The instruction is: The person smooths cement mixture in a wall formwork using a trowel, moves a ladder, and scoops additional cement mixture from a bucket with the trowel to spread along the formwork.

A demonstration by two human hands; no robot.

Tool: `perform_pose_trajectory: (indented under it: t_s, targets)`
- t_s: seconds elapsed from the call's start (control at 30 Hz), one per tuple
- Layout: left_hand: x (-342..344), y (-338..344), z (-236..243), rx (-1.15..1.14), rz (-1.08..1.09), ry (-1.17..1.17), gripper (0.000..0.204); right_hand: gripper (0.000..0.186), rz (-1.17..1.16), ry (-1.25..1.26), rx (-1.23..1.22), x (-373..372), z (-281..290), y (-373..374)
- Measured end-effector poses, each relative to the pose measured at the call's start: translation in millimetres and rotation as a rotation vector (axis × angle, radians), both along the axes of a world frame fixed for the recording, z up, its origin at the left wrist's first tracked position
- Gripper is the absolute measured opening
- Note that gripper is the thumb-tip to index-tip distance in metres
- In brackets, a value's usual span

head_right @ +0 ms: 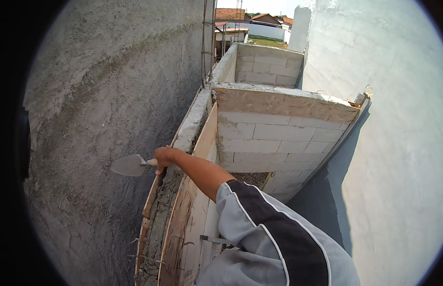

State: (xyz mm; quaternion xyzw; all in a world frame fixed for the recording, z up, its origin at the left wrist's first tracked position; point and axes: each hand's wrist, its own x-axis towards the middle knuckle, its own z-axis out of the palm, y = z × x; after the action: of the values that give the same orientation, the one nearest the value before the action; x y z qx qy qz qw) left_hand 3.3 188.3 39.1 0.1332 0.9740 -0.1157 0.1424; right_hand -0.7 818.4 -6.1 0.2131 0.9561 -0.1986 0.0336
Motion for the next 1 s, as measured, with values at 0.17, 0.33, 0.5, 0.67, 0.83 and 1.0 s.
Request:
perform_pose_trajectory:
  t_s: [0.17,0.33,0.5,0.67,0.83,1.0]
  targets:
    - [8.0,0.4,-1.1,0.012,-0.010,0.041,0.105,0.059,-0.002,0.016,-0.039,2.9,-2.0,-0.9]
    - [-5.5,-34.9,-41.4,0.079,-0.204,0.359,0.108,0.063,-0.017,0.058,-0.064,15.0,-6.9,-0.5]
    - [-83.5,-245.8,-257.7,0.319,-0.494,0.895,0.107,0.049,-0.001,0.111,-0.075,3.6,-2.5,-16.2]
    - [-10.8,-35.9,-26.1,0.033,-0.336,0.310,0.107,0.049,-0.029,0.091,-0.093,11.0,-4.1,-7.3]
    - [-82.2,-230.4,-222.9,0.300,-0.527,0.892,0.106,0.061,0.029,0.077,-0.102,-2.9,-0.3,-13.5]
    - [-10.3,-27.1,-22.2,0.025,-0.111,0.254,0.109,0.064,0.000,0.010,-0.111,7.3,0.8,-6.0]
